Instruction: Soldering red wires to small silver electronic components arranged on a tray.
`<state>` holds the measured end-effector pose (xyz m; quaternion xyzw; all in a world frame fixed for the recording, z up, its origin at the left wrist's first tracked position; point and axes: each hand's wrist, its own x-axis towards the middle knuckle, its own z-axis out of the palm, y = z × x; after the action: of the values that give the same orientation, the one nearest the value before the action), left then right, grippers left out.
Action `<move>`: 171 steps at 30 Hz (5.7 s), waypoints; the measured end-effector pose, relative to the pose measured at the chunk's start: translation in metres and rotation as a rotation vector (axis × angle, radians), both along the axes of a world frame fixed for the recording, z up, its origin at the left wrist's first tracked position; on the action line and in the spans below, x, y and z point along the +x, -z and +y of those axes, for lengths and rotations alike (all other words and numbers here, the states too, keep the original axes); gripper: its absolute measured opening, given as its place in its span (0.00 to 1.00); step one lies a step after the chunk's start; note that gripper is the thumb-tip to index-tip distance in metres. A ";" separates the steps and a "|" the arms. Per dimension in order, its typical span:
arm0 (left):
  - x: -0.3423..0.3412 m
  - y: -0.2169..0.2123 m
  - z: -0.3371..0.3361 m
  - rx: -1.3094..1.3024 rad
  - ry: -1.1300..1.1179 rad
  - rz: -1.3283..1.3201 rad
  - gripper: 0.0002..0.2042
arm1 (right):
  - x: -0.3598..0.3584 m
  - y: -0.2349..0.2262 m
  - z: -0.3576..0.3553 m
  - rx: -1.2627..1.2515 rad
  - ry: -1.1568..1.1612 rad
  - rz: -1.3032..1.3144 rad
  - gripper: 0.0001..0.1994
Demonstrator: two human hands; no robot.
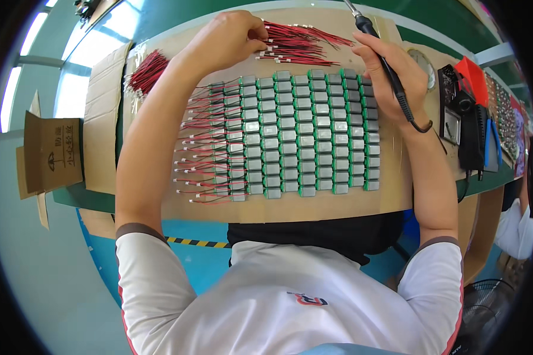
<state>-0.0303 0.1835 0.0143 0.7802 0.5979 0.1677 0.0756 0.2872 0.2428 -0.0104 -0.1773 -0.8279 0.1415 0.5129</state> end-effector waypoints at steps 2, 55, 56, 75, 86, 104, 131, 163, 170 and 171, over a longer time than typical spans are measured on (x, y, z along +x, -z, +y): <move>0.000 -0.002 0.002 -0.109 -0.061 -0.058 0.11 | 0.000 0.001 0.000 0.064 0.000 -0.021 0.11; 0.080 -0.026 -0.079 -0.236 -0.103 -1.109 0.10 | -0.027 -0.016 -0.062 -0.809 -0.402 0.245 0.16; 0.078 -0.026 -0.081 -0.231 -0.112 -1.118 0.10 | -0.029 -0.016 -0.063 -0.817 -0.393 0.242 0.16; 0.072 -0.024 -0.092 -0.230 -0.157 -1.071 0.10 | -0.042 -0.017 -0.074 -0.794 -0.369 0.255 0.15; 0.067 -0.035 -0.096 -0.246 -0.222 -0.971 0.07 | -0.043 -0.011 -0.070 -0.594 -0.358 0.245 0.16; 0.019 0.014 -0.107 -0.051 -0.365 -0.564 0.06 | 0.005 -0.004 -0.030 -0.642 -0.400 -0.066 0.17; 0.021 0.018 -0.109 -0.004 -0.341 -0.492 0.05 | -0.004 -0.009 -0.034 -0.442 -0.414 -0.349 0.17; 0.023 0.016 -0.108 0.005 -0.345 -0.470 0.06 | -0.003 -0.011 -0.035 -0.432 -0.392 -0.332 0.17; 0.024 0.010 -0.109 0.014 -0.383 -0.394 0.06 | -0.005 -0.002 -0.032 -0.389 -0.415 -0.240 0.15; 0.025 0.010 -0.108 0.014 -0.388 -0.404 0.06 | -0.004 -0.001 -0.031 -0.372 -0.420 -0.230 0.15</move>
<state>-0.0055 0.0751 0.0040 0.6022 0.7078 0.3353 0.1546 0.2828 0.2113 -0.0091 -0.1079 -0.8590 0.3726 0.3343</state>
